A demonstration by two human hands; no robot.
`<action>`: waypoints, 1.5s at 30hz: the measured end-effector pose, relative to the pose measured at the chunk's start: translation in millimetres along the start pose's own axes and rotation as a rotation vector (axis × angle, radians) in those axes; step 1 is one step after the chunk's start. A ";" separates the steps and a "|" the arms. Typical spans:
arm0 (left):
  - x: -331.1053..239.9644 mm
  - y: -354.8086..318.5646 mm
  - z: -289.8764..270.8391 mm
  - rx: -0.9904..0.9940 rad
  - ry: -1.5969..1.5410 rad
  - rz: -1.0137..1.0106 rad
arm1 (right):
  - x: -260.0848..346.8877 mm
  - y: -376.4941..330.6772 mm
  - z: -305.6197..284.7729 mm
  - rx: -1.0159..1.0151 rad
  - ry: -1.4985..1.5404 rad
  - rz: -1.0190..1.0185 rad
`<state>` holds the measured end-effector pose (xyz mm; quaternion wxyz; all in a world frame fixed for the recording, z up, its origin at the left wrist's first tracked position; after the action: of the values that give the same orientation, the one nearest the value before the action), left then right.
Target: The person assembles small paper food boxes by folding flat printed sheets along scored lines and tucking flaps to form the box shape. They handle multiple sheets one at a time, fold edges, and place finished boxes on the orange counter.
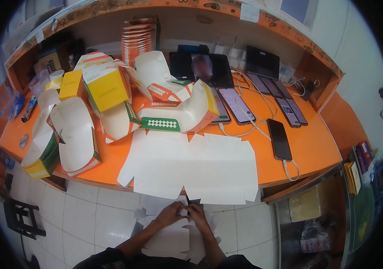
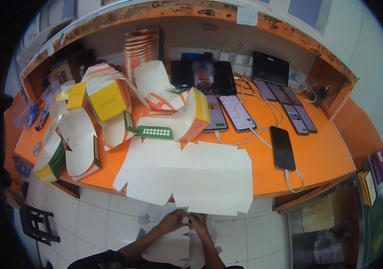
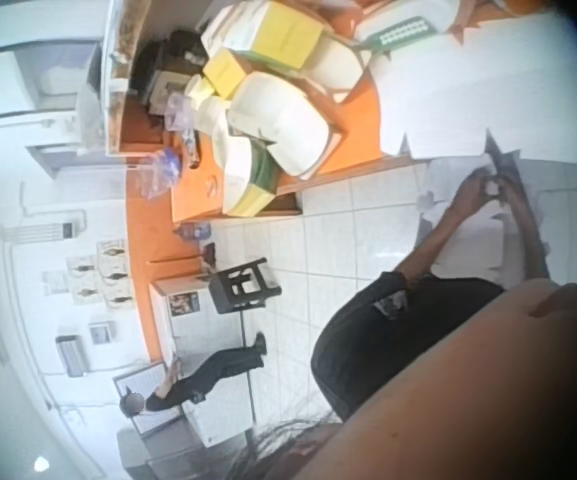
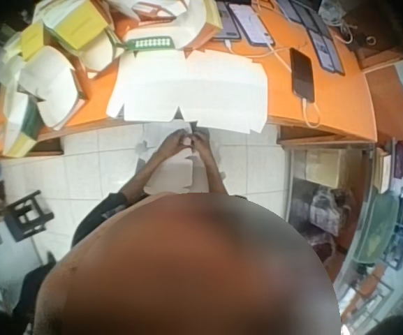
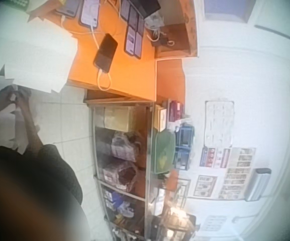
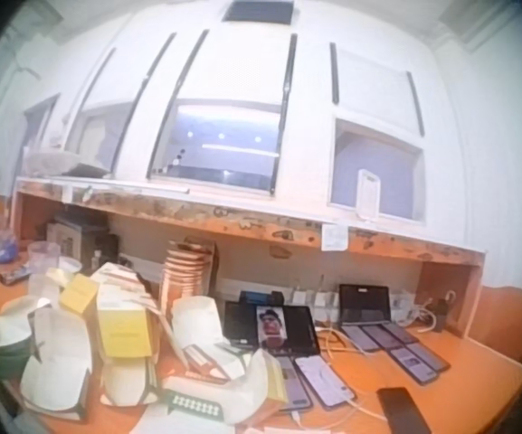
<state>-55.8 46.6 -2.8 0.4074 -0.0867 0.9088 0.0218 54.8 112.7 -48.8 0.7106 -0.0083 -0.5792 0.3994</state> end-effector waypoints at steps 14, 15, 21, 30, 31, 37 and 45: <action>-40.1 -18.7 -5.4 -0.087 0.366 0.240 | -28.9 31.3 -26.1 -0.082 -0.248 -0.202; -35.6 -19.2 -2.1 -0.049 0.355 0.207 | -30.1 31.2 -26.6 -0.108 -0.239 -0.155; 5.4 -22.9 1.1 -0.007 -0.363 0.002 | -6.0 12.7 -3.9 0.102 -0.004 -0.074; 40.3 -25.8 14.9 -0.060 -0.679 -0.090 | 2.9 1.1 8.6 0.160 -0.015 0.020; 39.8 -23.9 13.9 -0.066 -0.702 -0.061 | 4.6 -0.2 10.2 0.182 -0.030 -0.007; 36.9 -12.2 3.9 -0.198 -0.651 -0.094 | 9.8 -1.5 5.8 0.165 -0.352 -0.105; 16.6 -14.5 -6.7 -0.273 -0.120 -0.123 | -2.4 6.7 -10.9 0.084 -0.270 -0.072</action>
<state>-68.9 29.3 -10.2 0.4461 -0.1952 0.8643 0.1255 60.1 120.8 -57.5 0.6400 0.0960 -0.6520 0.3951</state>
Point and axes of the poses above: each hand's wrist, its own y-axis towards the middle knuckle, its own z-axis out of the palm, x = y × z, the point moved 6 cm from there along y, towards the middle knuckle, and after that the axes turned 9 degrees about y, right-handed, at the moved point
